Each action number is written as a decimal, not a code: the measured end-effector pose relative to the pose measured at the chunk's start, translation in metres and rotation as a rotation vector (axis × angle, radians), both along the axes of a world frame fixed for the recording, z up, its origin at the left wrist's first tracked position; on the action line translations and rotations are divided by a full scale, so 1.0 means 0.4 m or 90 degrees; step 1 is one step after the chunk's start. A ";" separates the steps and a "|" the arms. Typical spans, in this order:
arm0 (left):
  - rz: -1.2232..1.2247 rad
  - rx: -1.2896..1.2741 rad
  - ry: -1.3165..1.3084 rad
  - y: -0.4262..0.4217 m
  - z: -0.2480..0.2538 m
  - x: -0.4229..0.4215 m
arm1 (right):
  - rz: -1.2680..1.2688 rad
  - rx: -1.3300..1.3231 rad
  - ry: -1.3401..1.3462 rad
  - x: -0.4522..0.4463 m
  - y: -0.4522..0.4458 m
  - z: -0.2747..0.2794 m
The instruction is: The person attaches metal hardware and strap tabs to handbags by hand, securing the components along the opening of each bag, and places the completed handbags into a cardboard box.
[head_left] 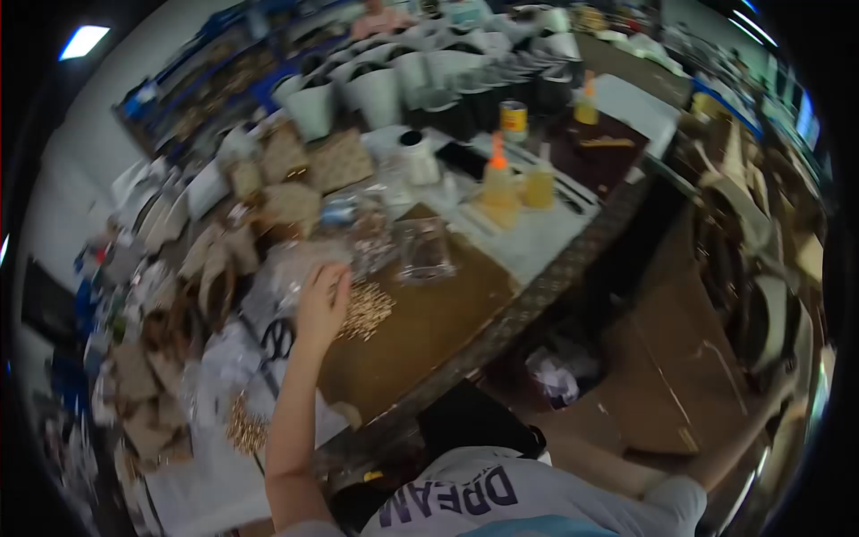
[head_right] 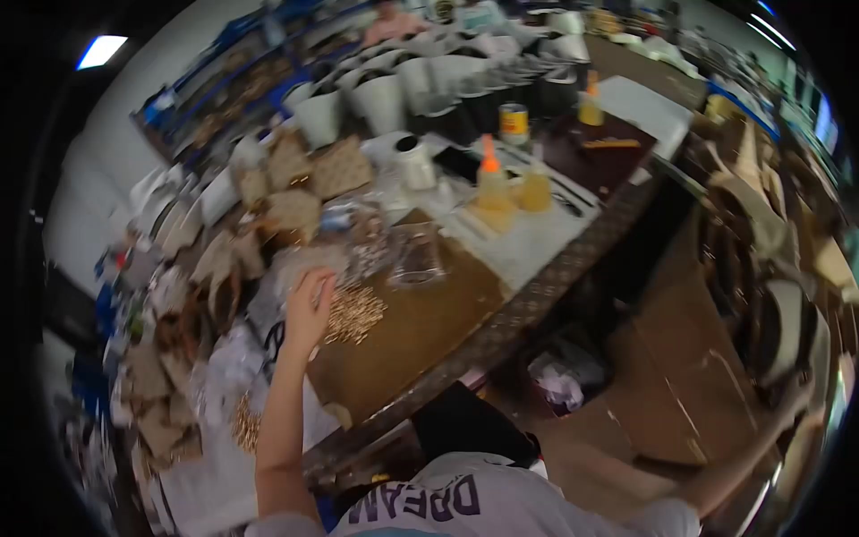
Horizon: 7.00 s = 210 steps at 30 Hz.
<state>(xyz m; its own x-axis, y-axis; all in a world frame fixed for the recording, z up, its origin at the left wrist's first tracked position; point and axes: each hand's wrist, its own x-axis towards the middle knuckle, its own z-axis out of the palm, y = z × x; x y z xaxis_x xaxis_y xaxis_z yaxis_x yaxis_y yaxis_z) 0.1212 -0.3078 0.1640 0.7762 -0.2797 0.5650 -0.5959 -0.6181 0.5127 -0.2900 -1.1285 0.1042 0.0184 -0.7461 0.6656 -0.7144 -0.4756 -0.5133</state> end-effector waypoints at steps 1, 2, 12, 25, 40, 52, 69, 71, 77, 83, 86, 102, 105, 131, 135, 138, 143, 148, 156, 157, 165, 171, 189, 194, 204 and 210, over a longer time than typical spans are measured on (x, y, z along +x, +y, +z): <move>0.049 -0.017 0.015 0.047 -0.025 0.050 | -0.004 0.020 0.055 0.031 -0.020 -0.019; 0.096 -0.035 0.029 0.096 -0.049 0.113 | -0.011 0.041 0.096 0.051 -0.028 -0.036; 0.267 -0.070 -0.138 0.310 -0.120 0.559 | -0.066 0.088 0.212 0.191 0.064 -0.053; 0.414 -0.116 0.045 0.355 -0.009 0.477 | 0.607 -0.124 -0.088 0.704 0.744 0.074; -0.053 0.270 0.026 0.492 -0.062 -0.360 | 1.933 0.637 0.178 0.982 2.121 0.056; 0.638 0.059 -0.030 0.862 -0.420 -0.437 | 1.654 0.696 -0.118 0.929 2.225 -0.048; 0.330 -0.635 0.236 0.688 -0.159 -0.358 | 1.599 0.362 -0.070 0.865 2.277 0.002; 0.266 -0.657 0.229 0.624 -0.077 -0.383 | 1.591 0.312 -0.105 0.869 2.286 -0.008; 0.292 -0.436 0.134 0.558 -0.038 -0.379 | 1.572 0.200 -0.117 0.870 2.289 -0.009; 0.276 -0.200 0.055 0.517 -0.008 -0.387 | 1.570 0.250 -0.130 0.878 2.278 -0.010; 0.326 -0.129 0.079 0.507 0.009 -0.388 | 1.563 0.242 -0.118 0.876 2.286 -0.019; 0.246 -0.324 0.151 0.507 -0.121 -0.372 | 1.724 0.734 0.251 0.912 2.166 -0.081; 0.211 -0.352 0.186 0.477 -0.193 -0.402 | 1.664 0.835 0.239 0.892 2.139 -0.109; -0.104 -0.713 0.667 0.638 -0.131 -0.376 | 1.491 0.537 0.374 0.871 2.186 -0.039; -0.109 -0.623 0.672 0.645 -0.149 -0.366 | 1.499 0.532 0.362 0.874 2.182 -0.047; -0.001 -0.377 0.580 0.616 -0.111 -0.369 | 1.491 0.539 0.383 0.874 2.179 -0.041; 0.109 -0.191 0.431 0.586 -0.117 -0.381 | 1.483 0.573 0.407 0.880 2.180 -0.055; 0.151 -0.106 0.354 0.568 -0.115 -0.385 | 1.495 0.599 0.417 0.886 2.179 -0.071; 0.140 -0.030 0.293 0.565 -0.117 -0.382 | 1.499 0.585 0.457 0.889 2.176 -0.059; 0.136 -0.028 0.293 0.565 -0.116 -0.382 | 1.492 0.600 0.479 0.891 2.175 -0.056; 0.118 -0.154 0.349 0.568 -0.144 -0.384 | 1.553 0.626 0.534 0.901 2.164 -0.050; 0.144 -0.457 0.471 0.521 -0.212 -0.425 | 1.464 0.687 0.491 0.892 2.163 -0.046; 0.242 -0.600 0.441 0.466 -0.233 -0.440 | 1.495 0.540 0.353 0.861 2.152 -0.073; 0.166 -0.605 0.438 0.475 -0.274 -0.439 | 1.554 0.570 0.366 0.864 2.133 -0.088; 0.211 -0.297 0.419 0.491 -0.156 -0.427 | 1.580 0.407 0.517 0.857 2.116 -0.011; 0.302 -0.187 0.266 0.462 -0.188 -0.423 | 1.528 0.348 0.421 0.837 2.131 -0.068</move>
<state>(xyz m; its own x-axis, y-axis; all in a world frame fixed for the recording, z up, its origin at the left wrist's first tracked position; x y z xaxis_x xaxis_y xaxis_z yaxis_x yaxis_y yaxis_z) -0.0480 -0.1229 0.0889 0.9453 0.2629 0.1931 -0.0121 -0.5634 0.8261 0.0448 -0.2760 0.0772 0.6450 0.7563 0.1092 0.4706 -0.2805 -0.8366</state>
